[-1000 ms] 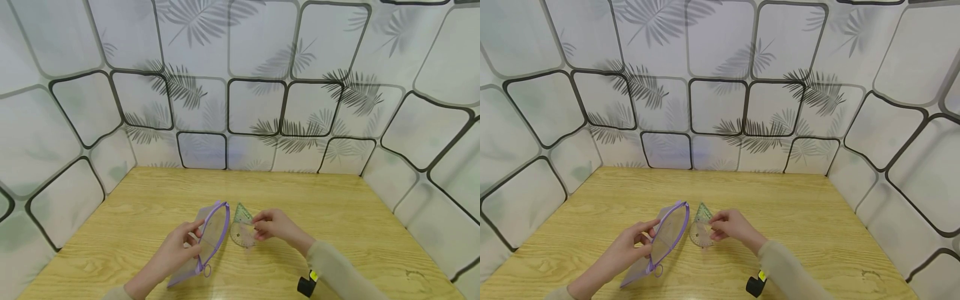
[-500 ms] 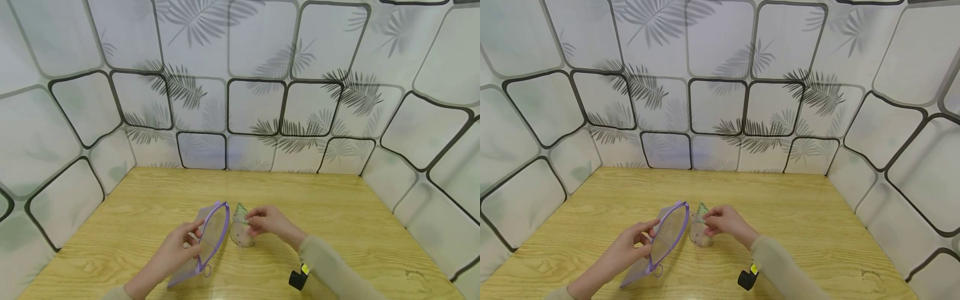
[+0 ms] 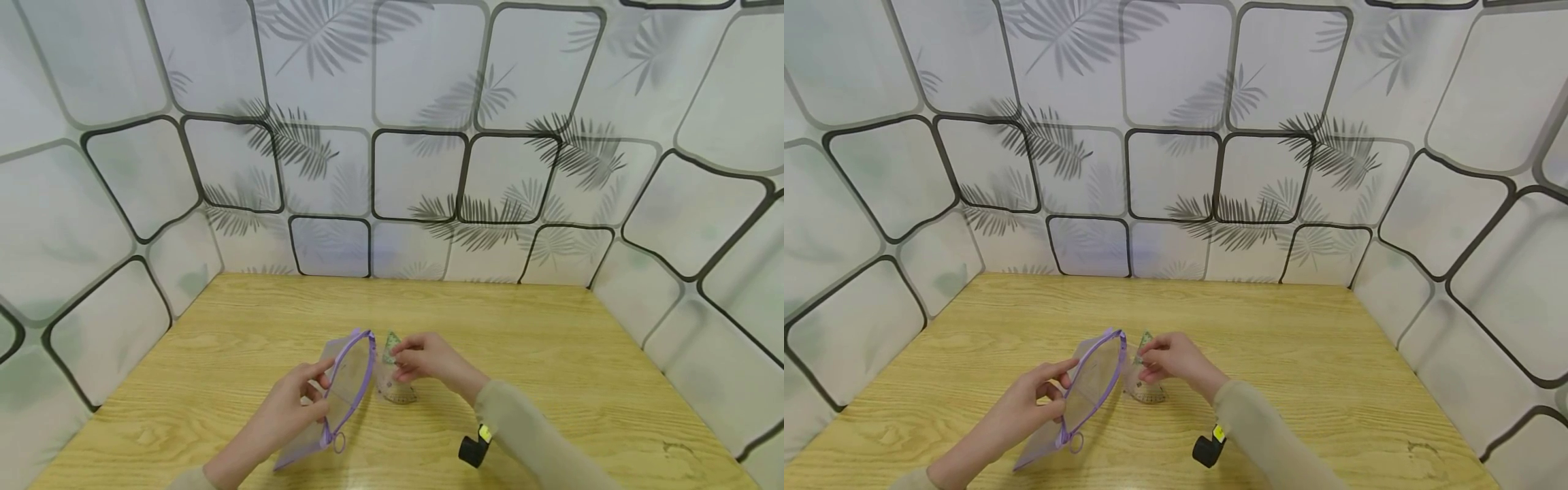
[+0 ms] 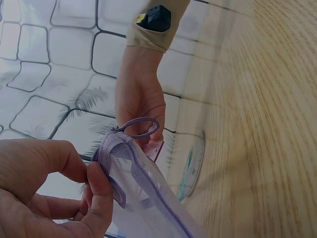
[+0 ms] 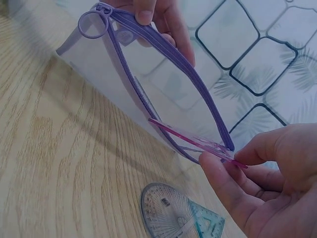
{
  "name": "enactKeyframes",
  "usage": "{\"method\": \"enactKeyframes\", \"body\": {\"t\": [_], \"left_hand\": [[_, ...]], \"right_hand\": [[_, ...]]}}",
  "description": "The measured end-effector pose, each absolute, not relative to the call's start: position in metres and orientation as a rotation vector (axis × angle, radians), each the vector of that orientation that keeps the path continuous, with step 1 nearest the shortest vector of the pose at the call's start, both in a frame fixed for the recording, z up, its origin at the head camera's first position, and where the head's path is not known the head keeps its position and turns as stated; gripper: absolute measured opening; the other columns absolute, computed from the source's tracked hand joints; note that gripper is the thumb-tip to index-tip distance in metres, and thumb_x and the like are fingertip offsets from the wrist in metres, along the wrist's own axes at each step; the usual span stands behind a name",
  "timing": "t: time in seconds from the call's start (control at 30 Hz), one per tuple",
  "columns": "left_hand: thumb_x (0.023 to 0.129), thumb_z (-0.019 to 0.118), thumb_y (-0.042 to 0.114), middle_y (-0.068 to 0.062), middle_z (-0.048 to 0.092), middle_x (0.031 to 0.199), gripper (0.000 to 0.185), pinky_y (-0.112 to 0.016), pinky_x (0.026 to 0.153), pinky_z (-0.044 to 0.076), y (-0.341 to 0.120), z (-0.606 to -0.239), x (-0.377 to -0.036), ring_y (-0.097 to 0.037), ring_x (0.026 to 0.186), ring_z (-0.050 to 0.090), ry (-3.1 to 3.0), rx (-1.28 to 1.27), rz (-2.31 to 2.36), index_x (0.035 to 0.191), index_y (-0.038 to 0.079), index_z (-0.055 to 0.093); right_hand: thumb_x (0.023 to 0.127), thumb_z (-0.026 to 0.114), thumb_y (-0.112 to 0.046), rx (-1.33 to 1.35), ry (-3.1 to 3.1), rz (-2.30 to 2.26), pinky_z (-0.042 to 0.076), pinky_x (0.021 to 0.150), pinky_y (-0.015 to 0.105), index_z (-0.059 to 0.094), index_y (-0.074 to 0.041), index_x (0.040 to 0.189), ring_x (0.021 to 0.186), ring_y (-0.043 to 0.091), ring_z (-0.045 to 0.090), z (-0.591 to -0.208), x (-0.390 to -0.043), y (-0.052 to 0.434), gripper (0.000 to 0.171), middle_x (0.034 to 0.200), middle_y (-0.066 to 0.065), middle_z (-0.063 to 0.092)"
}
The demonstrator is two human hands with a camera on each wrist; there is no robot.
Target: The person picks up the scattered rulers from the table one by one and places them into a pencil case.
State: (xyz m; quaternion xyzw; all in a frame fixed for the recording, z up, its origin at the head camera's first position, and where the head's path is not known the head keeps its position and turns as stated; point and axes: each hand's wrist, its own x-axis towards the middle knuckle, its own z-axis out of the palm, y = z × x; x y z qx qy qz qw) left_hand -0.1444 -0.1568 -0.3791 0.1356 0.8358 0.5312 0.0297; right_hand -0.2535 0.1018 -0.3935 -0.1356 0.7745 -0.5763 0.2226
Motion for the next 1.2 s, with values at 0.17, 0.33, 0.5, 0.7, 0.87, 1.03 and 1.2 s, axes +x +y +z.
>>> {"method": "enactKeyframes", "body": {"t": [0.17,0.33,0.5,0.7,0.87,1.03,1.2], "left_hand": [[0.080,0.060,-0.005,-0.014,0.052,0.107,0.067,-0.025,0.058,0.058,-0.157,-0.379,-0.144,-0.006,0.075,0.055,2.568,0.435,1.638,0.144,-0.012,0.040],[0.080,0.059,-0.005,-0.014,0.052,0.105,0.066,-0.027,0.059,0.059,-0.157,-0.378,-0.144,-0.007,0.075,0.056,2.588,0.420,1.613,0.143,-0.011,0.041],[0.080,0.059,-0.005,-0.013,0.052,0.105,0.066,-0.026,0.059,0.059,-0.157,-0.378,-0.144,-0.007,0.075,0.056,2.595,0.424,1.611,0.143,-0.011,0.042],[0.080,0.060,-0.005,-0.012,0.052,0.106,0.067,-0.025,0.059,0.058,-0.157,-0.379,-0.144,-0.007,0.075,0.055,2.573,0.432,1.635,0.144,-0.012,0.040],[0.080,0.061,-0.005,-0.012,0.052,0.106,0.067,-0.024,0.058,0.058,-0.157,-0.379,-0.143,-0.007,0.075,0.055,2.578,0.424,1.639,0.143,-0.013,0.040],[0.080,0.060,-0.005,-0.013,0.052,0.105,0.066,-0.024,0.058,0.057,-0.156,-0.378,-0.143,-0.007,0.075,0.056,2.592,0.400,1.620,0.143,-0.011,0.042],[0.081,0.060,-0.005,-0.013,0.052,0.105,0.066,-0.025,0.058,0.057,-0.156,-0.377,-0.143,-0.008,0.075,0.056,2.599,0.387,1.606,0.144,-0.009,0.042]], "right_hand": [[0.098,0.054,-0.010,-0.366,2.147,-1.595,0.064,0.074,0.032,0.061,0.009,0.123,0.078,0.014,0.071,-0.394,-0.255,0.096,0.032,0.105,0.023,0.066],[0.099,0.053,-0.010,-0.350,2.150,-1.591,0.064,0.075,0.035,0.062,0.008,0.122,0.079,0.016,0.072,-0.396,-0.256,0.092,0.031,0.103,0.019,0.066],[0.099,0.054,-0.009,-0.349,2.137,-1.596,0.064,0.076,0.036,0.062,0.007,0.122,0.078,0.016,0.072,-0.395,-0.256,0.089,0.030,0.103,0.019,0.067],[0.099,0.053,-0.008,-0.369,2.100,-1.610,0.064,0.076,0.035,0.062,0.008,0.122,0.077,0.015,0.072,-0.396,-0.256,0.085,0.029,0.110,0.025,0.065],[0.098,0.053,-0.007,-0.367,2.077,-1.617,0.064,0.075,0.032,0.062,0.008,0.122,0.077,0.014,0.071,-0.399,-0.256,0.082,0.029,0.113,0.027,0.063],[0.097,0.055,-0.007,-0.374,2.076,-1.612,0.064,0.076,0.033,0.062,0.008,0.122,0.075,0.013,0.071,-0.400,-0.256,0.078,0.030,0.107,0.025,0.067],[0.096,0.058,-0.007,-0.385,2.080,-1.608,0.064,0.076,0.034,0.064,0.007,0.120,0.071,0.012,0.070,-0.400,-0.255,0.074,0.029,0.094,0.018,0.070]]}}
